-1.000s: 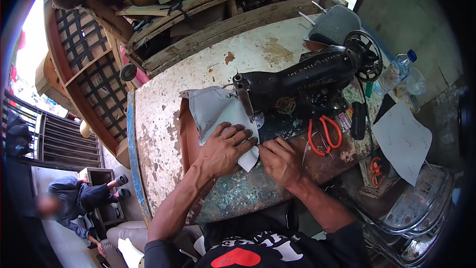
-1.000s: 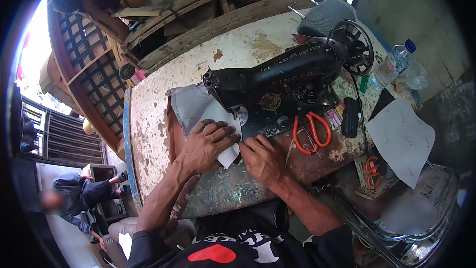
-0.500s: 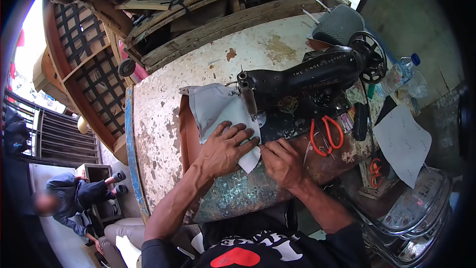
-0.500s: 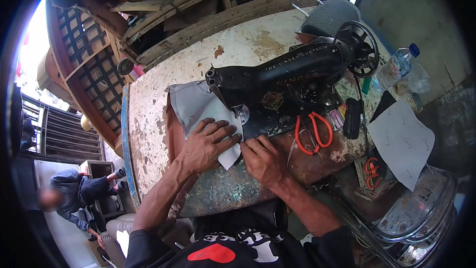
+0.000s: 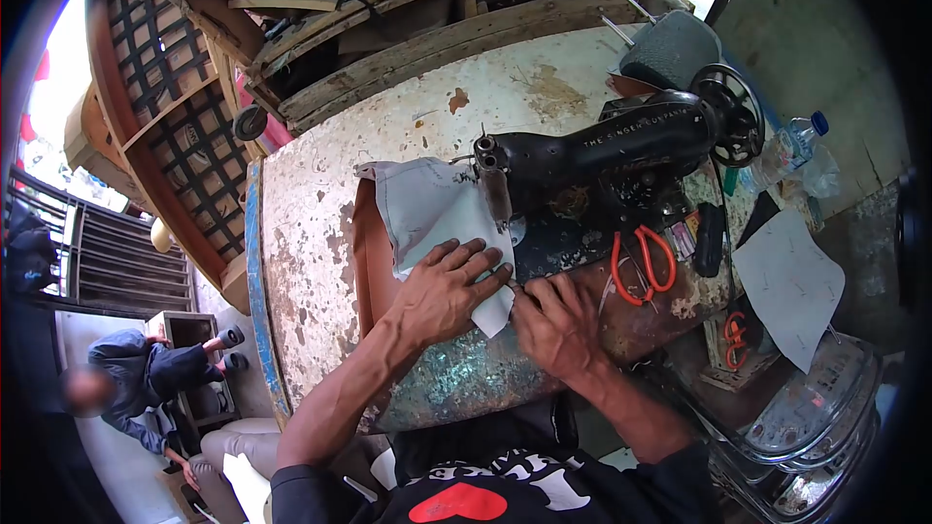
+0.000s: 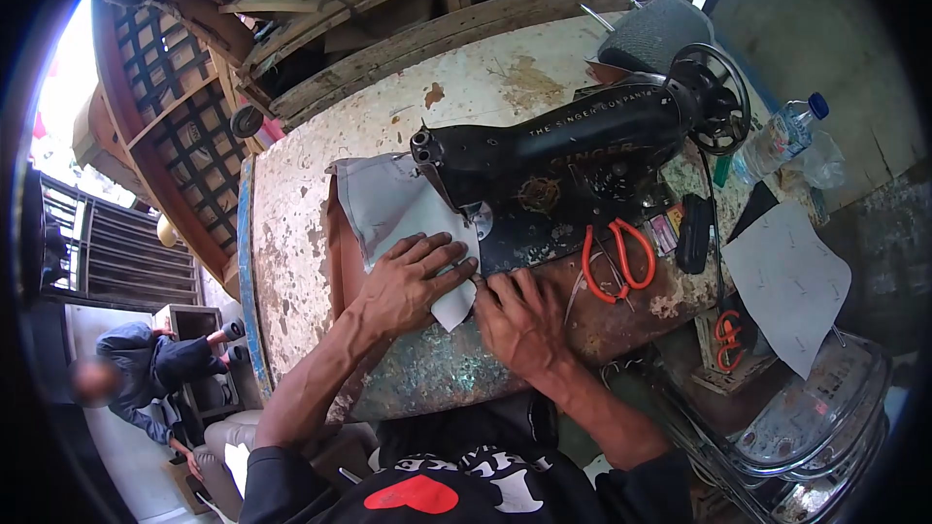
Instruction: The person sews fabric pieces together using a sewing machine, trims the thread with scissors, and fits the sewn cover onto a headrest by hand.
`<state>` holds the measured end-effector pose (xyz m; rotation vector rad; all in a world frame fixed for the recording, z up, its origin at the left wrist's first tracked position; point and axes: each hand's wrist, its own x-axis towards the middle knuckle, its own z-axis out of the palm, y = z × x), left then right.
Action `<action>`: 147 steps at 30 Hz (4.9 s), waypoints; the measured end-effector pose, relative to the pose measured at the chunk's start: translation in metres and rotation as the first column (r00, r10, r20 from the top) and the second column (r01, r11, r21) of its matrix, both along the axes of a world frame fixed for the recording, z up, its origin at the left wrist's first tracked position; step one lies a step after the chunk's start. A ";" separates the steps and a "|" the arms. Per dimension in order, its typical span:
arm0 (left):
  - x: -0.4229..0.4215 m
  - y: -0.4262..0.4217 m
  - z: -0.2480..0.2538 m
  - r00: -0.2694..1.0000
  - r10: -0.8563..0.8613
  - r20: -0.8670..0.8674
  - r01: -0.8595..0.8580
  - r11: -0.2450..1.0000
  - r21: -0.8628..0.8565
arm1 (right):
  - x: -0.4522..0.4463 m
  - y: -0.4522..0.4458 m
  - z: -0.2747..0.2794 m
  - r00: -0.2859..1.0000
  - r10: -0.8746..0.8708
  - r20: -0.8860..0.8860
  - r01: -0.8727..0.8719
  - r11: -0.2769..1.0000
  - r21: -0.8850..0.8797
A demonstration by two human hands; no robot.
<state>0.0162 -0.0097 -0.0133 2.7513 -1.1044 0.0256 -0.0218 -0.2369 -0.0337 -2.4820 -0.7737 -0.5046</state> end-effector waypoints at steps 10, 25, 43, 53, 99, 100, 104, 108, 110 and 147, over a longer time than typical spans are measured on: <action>0.007 -0.003 0.002 0.999 0.026 -0.027 -0.025 1.000 0.013 | 0.010 0.003 0.003 0.996 -0.072 -0.043 0.072 0.997 0.016; 0.023 -0.008 0.002 0.990 0.139 0.022 -0.136 0.983 -0.125 | 0.043 0.000 -0.001 0.994 -0.063 -0.087 0.059 0.997 -0.040; -0.042 -0.043 -0.003 0.804 0.525 0.277 -0.478 0.850 -0.223 | 0.052 0.005 -0.002 0.973 -0.093 -0.209 0.084 0.995 -0.053; -0.018 -0.014 0.003 0.833 0.534 0.145 -0.355 0.716 -0.601 | 0.055 0.008 0.002 0.989 -0.111 -0.095 0.105 0.992 -0.064; 0.051 0.036 -0.037 0.990 -0.125 0.071 0.135 0.978 -0.157 | 0.042 0.001 0.003 1.000 -0.023 -0.006 0.022 0.988 -0.153; 0.050 0.035 -0.036 0.994 -0.106 0.029 0.109 0.980 -0.165 | 0.042 0.001 0.003 1.000 -0.022 -0.005 0.021 0.988 -0.152; 0.042 0.030 -0.037 0.999 -0.046 0.020 0.049 0.983 -0.179 | 0.045 0.001 0.001 1.000 -0.021 0.020 0.023 0.991 -0.130; 0.031 0.020 -0.034 0.998 0.054 -0.013 -0.055 0.976 -0.211 | 0.045 0.001 0.000 0.999 -0.045 -0.004 0.045 0.996 -0.078; 0.026 0.011 -0.026 0.995 0.104 -0.011 -0.104 0.979 -0.173 | 0.046 0.004 0.000 0.996 -0.084 -0.025 0.083 0.996 -0.044; 0.013 -0.022 -0.022 0.907 0.419 -0.051 -0.400 0.815 -0.419 | 0.037 0.001 -0.011 0.983 -0.141 -0.118 0.147 0.988 0.047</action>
